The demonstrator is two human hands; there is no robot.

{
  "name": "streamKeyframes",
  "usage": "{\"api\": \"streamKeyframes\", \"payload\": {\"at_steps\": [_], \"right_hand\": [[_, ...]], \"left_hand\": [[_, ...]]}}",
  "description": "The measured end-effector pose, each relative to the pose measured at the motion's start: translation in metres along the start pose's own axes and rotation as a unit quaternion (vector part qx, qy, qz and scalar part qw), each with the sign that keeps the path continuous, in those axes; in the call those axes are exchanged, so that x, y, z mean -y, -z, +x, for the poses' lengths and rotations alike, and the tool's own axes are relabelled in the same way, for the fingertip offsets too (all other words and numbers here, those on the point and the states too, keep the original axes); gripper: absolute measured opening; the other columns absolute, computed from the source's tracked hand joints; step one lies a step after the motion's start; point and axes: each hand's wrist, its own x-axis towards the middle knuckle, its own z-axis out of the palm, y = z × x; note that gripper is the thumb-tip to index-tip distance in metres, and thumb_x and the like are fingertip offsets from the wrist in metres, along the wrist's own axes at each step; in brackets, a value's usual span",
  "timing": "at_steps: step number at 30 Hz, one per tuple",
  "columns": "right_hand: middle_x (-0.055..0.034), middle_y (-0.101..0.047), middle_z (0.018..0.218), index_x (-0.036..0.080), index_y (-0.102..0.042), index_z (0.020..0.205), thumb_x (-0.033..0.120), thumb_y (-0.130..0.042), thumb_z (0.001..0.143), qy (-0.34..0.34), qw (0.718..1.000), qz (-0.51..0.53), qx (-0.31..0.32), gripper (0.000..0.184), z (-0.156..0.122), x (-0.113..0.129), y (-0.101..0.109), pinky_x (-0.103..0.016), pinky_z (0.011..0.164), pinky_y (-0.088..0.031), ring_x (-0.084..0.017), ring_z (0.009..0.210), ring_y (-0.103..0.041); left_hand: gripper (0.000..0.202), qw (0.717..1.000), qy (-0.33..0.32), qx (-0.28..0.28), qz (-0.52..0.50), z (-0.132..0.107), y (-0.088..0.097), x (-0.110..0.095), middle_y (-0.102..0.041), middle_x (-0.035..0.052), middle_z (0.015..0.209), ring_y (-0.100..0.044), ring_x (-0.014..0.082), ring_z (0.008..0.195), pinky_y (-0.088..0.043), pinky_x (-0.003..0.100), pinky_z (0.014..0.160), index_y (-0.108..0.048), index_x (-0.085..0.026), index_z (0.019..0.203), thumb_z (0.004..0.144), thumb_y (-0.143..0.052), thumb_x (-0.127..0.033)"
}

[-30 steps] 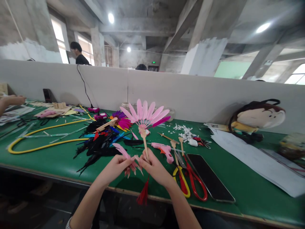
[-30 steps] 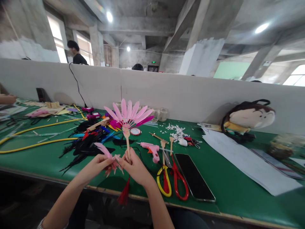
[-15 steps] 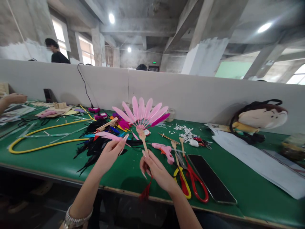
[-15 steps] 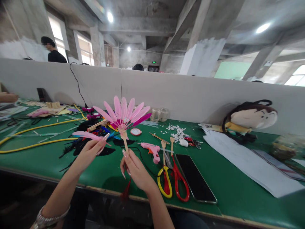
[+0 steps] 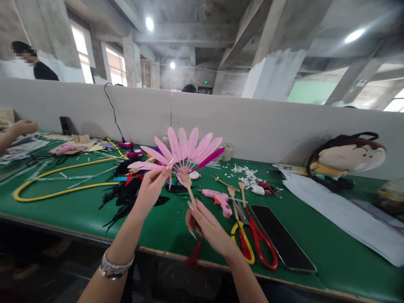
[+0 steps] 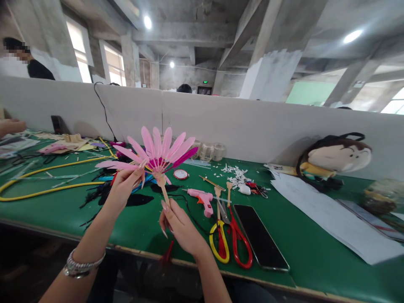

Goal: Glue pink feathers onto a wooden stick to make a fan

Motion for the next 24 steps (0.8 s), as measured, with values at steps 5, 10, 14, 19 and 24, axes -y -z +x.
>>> {"api": "streamKeyframes", "payload": {"at_steps": [5, 10, 14, 19, 24], "right_hand": [[0.0039, -0.046, 0.062, 0.021, -0.037, 0.073, 0.045, -0.028, 0.09, -0.006, 1.0, -0.001, 0.003, 0.031, 0.0, 0.001, -0.001, -0.023, 0.052, -0.033, -0.008, 0.053, -0.037], [0.004, -0.046, 0.061, 0.02, -0.037, 0.073, 0.046, -0.029, 0.089, -0.008, 1.0, 0.006, 0.005, 0.031, -0.001, 0.002, -0.001, -0.023, 0.051, -0.033, -0.008, 0.052, -0.037], [0.0038, -0.046, 0.06, 0.02, -0.038, 0.071, 0.047, -0.03, 0.089, -0.006, 1.0, 0.007, 0.003, 0.033, -0.001, 0.003, -0.001, -0.023, 0.051, -0.033, -0.008, 0.052, -0.038], [0.0037, -0.046, 0.059, 0.02, -0.039, 0.071, 0.048, -0.03, 0.088, -0.006, 1.0, 0.013, 0.002, 0.034, 0.0, 0.001, -0.001, -0.024, 0.052, -0.033, -0.008, 0.052, -0.038], [0.0043, -0.045, 0.058, 0.019, -0.04, 0.071, 0.047, -0.031, 0.088, -0.003, 0.999, 0.038, 0.005, 0.034, 0.0, -0.002, -0.002, -0.023, 0.049, -0.03, -0.007, 0.049, -0.036]], "left_hand": [[0.043, 0.999, 0.012, -0.022, -0.027, 0.001, -0.003, -0.001, -0.027, -0.0075, 0.039, -0.021, 0.0045, 0.038, -0.011, 0.023, 0.038, -0.053, -0.014, 0.046, 0.063, -0.063, -0.053], [0.043, 0.999, 0.015, -0.015, -0.028, 0.002, -0.004, 0.0, -0.027, -0.0074, 0.039, -0.021, 0.0042, 0.039, -0.012, 0.023, 0.038, -0.052, -0.014, 0.046, 0.065, -0.061, -0.052], [0.044, 0.999, 0.025, -0.011, -0.024, 0.002, -0.005, 0.0, -0.026, -0.0076, 0.039, -0.019, 0.0043, 0.038, -0.011, 0.023, 0.039, -0.052, -0.014, 0.046, 0.065, -0.06, -0.053], [0.045, 1.0, 0.024, -0.014, -0.014, 0.002, -0.006, 0.003, -0.026, -0.0074, 0.04, -0.019, 0.0046, 0.039, -0.01, 0.024, 0.039, -0.052, -0.015, 0.046, 0.065, -0.059, -0.055], [0.043, 1.0, 0.019, -0.02, 0.004, 0.001, -0.003, 0.01, -0.024, -0.0076, 0.041, -0.019, 0.005, 0.039, -0.01, 0.024, 0.04, -0.053, -0.015, 0.05, 0.07, -0.056, -0.052]]}}
